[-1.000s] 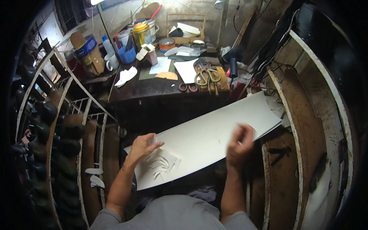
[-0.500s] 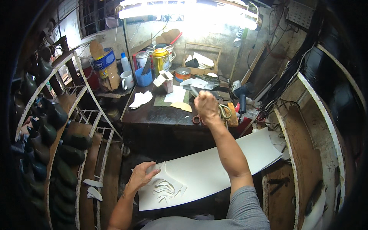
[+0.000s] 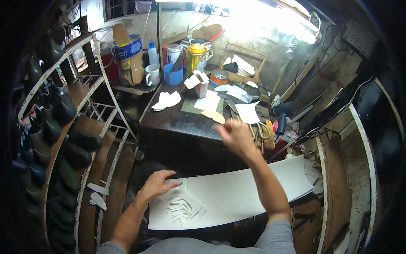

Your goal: The person sits on the floor in a workshop and sorts white paper or foam shoe parts. They then pick up black shoe uppers from a shelf, place them on their lap, and continue to handle and arrange the white parts.

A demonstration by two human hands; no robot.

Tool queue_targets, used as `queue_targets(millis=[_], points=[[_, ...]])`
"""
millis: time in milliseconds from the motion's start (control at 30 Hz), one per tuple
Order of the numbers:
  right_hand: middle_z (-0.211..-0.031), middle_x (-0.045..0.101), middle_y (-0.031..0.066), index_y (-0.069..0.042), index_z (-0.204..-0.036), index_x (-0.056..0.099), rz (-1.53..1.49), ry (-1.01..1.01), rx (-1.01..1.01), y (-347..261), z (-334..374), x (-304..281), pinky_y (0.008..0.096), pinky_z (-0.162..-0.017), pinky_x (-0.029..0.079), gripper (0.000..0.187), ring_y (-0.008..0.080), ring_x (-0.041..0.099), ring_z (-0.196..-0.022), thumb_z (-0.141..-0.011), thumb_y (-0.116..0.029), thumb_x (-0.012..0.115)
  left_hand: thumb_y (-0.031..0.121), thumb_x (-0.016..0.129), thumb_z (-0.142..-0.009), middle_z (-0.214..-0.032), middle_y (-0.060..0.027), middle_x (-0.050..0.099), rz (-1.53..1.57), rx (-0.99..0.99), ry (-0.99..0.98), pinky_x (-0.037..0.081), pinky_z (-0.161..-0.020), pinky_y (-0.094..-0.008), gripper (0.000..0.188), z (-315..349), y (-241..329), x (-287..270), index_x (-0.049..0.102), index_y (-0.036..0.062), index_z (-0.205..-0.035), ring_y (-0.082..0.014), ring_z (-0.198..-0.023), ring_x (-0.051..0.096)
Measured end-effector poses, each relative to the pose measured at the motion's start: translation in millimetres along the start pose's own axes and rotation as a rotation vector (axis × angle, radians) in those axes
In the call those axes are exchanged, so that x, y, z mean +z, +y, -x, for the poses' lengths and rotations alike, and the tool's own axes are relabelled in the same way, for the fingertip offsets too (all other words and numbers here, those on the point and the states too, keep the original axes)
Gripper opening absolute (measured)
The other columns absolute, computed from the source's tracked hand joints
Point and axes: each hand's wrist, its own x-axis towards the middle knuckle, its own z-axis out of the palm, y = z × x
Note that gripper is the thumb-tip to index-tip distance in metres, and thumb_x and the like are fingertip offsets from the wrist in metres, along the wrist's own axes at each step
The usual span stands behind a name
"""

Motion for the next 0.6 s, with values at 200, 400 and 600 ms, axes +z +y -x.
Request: queue_targets(millis=[200, 400, 600], points=[[-0.055, 0.051, 0.0002, -0.002, -0.064, 0.061, -0.193, 0.125, 0.462, -22, 202, -5, 0.0321, -0.049, 0.036, 0.040, 0.0092, 0.043, -0.053, -0.096, -0.016, 0.081, 0.065, 0.078, -0.084, -0.129, -0.0258, 0.071, -0.041, 0.081, -0.075, 0.055, -0.101, -0.0464, 0.083, -34, 5, -3, 0.069, -0.0014, -0.133, -0.0407, -0.118, 0.070], [-0.096, 0.058, 0.0052, -0.001, -0.123, 0.053, -0.128, 1.097, 1.043, 16, 366, 5, 0.0343, -0.072, 0.047, 0.043, 0.0169, 0.055, -0.085, -0.103, -0.034, 0.071, 0.073, 0.073, -0.084, -0.077, -0.0229, 0.072, -0.163, -0.046, -0.370, 0.057, -0.075, -0.0495, 0.069, -27, 27, 38, 0.076, 0.0038, -0.086, -0.0421, -0.079, 0.074], [-0.142, 0.061, 0.0134, -0.008, -0.152, 0.047, -1.502, 0.637, 1.097, 18, 377, -6, 0.0551, -0.103, 0.050, 0.066, 0.0301, 0.058, -0.130, -0.097, -0.037, 0.069, 0.040, 0.085, -0.087, -0.058, -0.0146, 0.059, -0.167, 0.345, -0.031, 0.043, -0.049, -0.0390, 0.038, 25, 54, 14, 0.071, 0.0093, -0.071, -0.0309, -0.047, 0.055]])
